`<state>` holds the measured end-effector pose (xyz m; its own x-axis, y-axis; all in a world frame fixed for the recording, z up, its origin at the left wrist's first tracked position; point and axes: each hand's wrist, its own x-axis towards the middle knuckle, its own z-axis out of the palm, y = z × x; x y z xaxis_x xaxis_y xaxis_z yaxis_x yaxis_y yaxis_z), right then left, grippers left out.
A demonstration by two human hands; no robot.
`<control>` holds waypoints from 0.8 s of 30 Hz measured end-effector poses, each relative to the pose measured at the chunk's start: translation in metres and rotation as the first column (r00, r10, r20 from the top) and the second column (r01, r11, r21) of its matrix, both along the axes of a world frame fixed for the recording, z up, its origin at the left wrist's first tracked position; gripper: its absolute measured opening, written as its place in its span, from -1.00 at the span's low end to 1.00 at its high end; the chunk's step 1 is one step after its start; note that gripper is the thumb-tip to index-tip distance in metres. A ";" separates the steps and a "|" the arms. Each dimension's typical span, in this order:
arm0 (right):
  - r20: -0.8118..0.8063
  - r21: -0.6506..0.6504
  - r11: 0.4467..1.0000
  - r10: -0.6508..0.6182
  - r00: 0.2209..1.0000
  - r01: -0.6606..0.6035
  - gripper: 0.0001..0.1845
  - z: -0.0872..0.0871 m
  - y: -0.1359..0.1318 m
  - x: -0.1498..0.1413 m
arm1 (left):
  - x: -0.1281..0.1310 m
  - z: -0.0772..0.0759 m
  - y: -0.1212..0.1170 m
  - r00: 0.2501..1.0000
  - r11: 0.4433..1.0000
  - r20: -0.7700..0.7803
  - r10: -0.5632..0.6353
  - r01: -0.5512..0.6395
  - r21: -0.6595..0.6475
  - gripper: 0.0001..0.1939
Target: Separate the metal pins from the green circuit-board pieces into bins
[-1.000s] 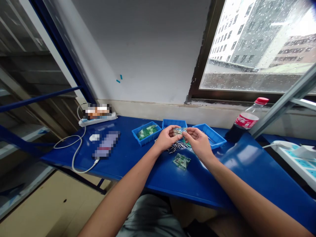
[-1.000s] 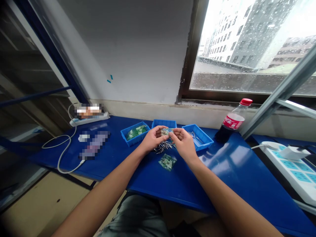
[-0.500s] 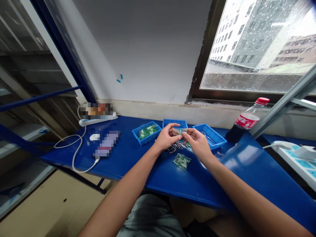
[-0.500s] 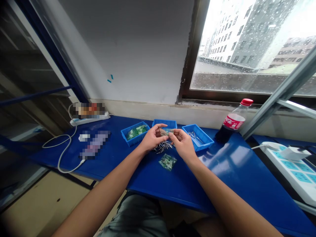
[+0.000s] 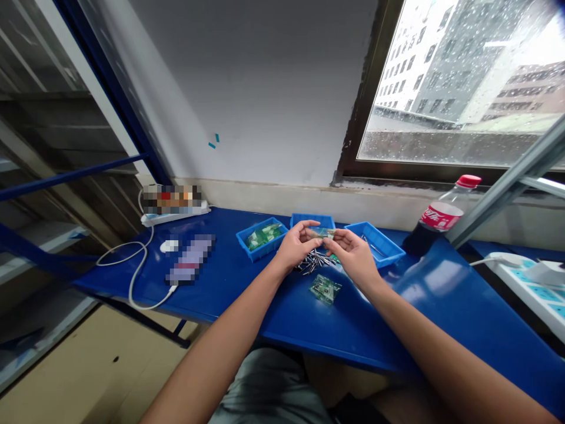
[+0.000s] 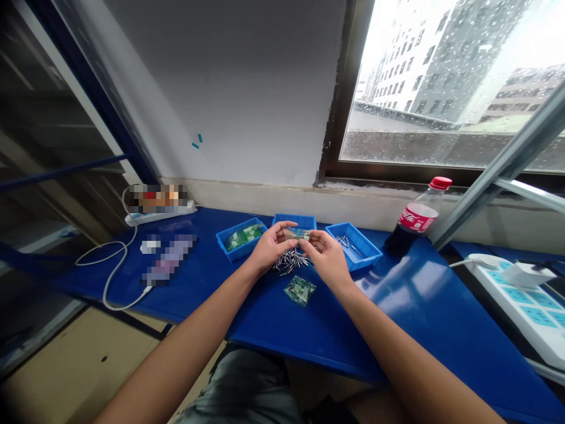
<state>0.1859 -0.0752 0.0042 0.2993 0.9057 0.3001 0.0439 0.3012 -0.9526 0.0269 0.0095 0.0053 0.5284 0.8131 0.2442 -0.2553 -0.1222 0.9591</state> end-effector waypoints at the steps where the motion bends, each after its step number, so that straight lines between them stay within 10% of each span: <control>1: 0.007 -0.006 1.000 0.015 1.000 -0.015 -0.48 0.000 0.000 0.000 | 0.000 0.000 0.000 1.000 1.000 0.013 -0.009 0.009 0.000 -0.40; 11: 0.000 -0.001 0.999 -0.032 0.999 0.032 -0.48 -0.003 0.002 0.001 | 0.002 -0.004 0.004 1.000 0.998 -0.021 -0.007 0.006 -0.055 -0.41; 16: 0.052 -0.018 0.987 -0.158 0.986 0.159 -0.53 -0.003 0.000 0.003 | -0.001 -0.001 0.000 0.972 0.969 -0.122 0.203 -0.181 0.169 -0.55; 24: 0.235 0.024 0.999 -0.034 0.971 0.029 -0.66 -0.005 -0.002 -0.001 | 0.001 -0.003 -0.005 0.978 0.970 -0.191 0.084 -0.037 0.240 -0.51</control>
<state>0.1848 -0.0770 -0.0010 0.2464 0.8899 0.3838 0.2756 0.3154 -0.9081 0.0276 0.0049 0.0019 0.5372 0.7777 0.3264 -0.0481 -0.3581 0.9325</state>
